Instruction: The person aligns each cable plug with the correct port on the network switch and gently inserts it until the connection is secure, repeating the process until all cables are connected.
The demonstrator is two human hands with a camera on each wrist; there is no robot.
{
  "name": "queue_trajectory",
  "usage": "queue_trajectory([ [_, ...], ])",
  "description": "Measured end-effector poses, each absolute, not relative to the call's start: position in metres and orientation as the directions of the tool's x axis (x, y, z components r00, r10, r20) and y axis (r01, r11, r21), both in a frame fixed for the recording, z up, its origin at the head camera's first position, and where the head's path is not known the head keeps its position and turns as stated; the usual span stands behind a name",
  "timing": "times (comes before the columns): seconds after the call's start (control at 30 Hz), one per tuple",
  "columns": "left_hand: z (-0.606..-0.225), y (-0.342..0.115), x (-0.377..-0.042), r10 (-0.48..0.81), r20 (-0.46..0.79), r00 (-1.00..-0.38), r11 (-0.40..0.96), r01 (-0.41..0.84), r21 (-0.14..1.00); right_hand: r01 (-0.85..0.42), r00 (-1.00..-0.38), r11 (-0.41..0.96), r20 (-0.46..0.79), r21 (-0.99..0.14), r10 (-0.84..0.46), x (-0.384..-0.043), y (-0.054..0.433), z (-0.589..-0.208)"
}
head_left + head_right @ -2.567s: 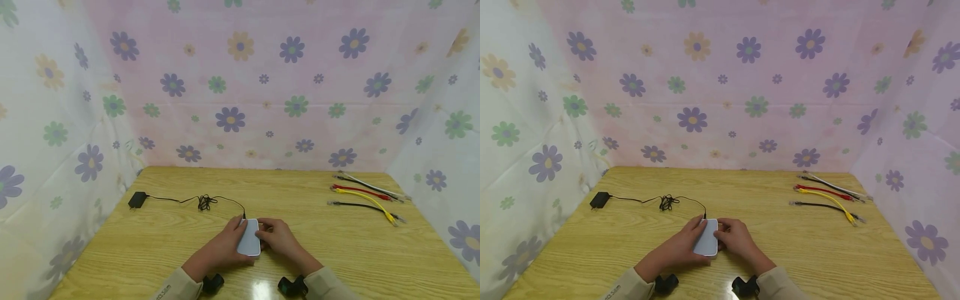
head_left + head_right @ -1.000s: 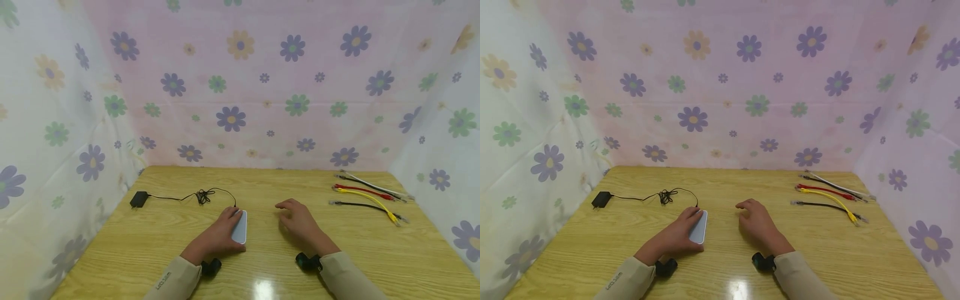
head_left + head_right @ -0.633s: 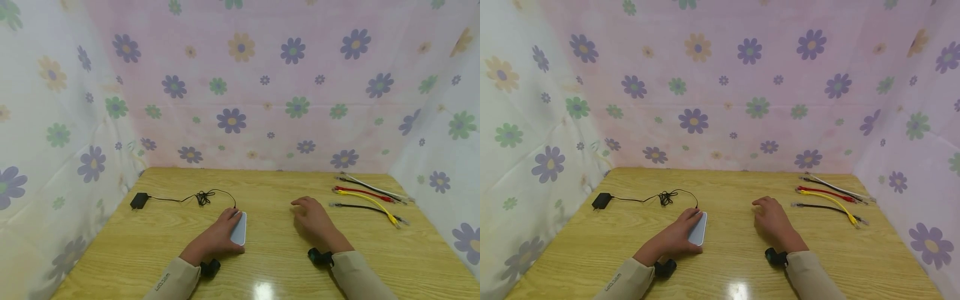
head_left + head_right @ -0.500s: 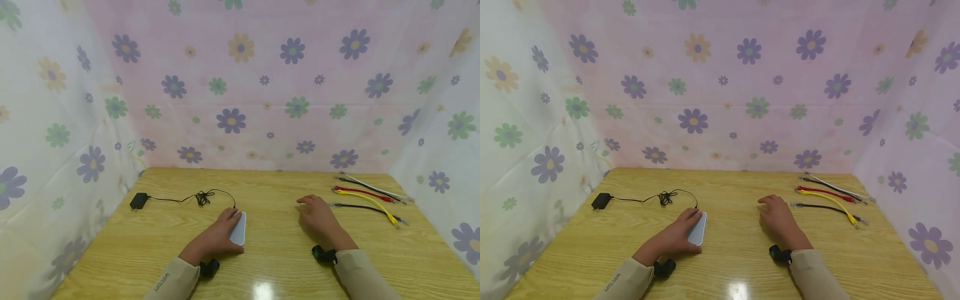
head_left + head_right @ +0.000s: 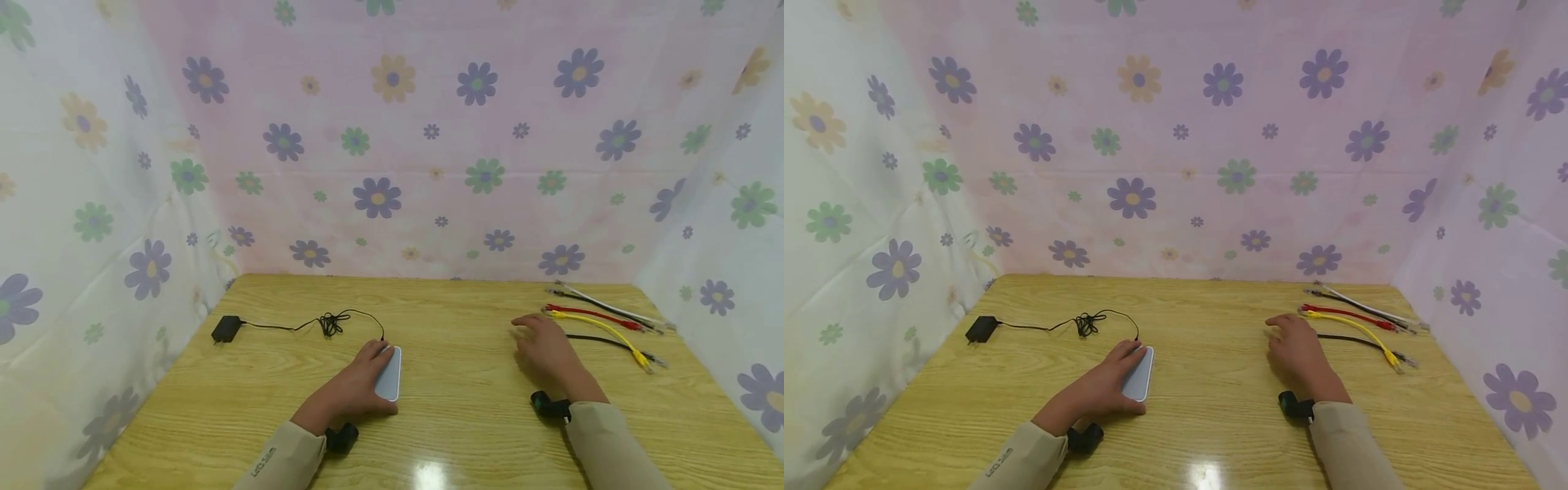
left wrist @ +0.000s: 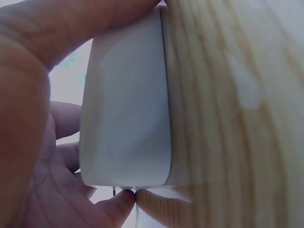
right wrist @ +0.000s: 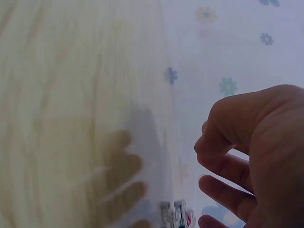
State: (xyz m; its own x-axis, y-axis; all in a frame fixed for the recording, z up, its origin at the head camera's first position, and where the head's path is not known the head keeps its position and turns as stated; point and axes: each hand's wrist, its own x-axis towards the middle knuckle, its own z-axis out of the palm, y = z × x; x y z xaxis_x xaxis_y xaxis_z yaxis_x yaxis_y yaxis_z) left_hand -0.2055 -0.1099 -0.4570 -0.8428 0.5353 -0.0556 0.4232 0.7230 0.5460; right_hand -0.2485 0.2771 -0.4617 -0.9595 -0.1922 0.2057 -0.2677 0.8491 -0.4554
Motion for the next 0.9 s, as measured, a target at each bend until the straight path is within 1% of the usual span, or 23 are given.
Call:
queue_trajectory([
  [0.33,-0.455,-0.110,-0.204,0.531,-0.060,-0.845,0.724,0.415,0.550,-0.206,-0.975,0.873,0.169,-0.442,-0.144,-0.250,0.301,-0.460],
  [0.6,-0.456,-0.110,-0.204,0.537,-0.048,-0.842,0.721,0.429,0.545,-0.177,-0.982,0.880,0.142,-0.440,-0.127,-0.247,0.318,-0.462],
  [0.9,-0.456,-0.110,-0.204,0.535,-0.053,-0.843,0.724,0.425,0.544,-0.150,-0.987,0.900,0.122,-0.410,-0.109,-0.246,0.330,-0.466],
])
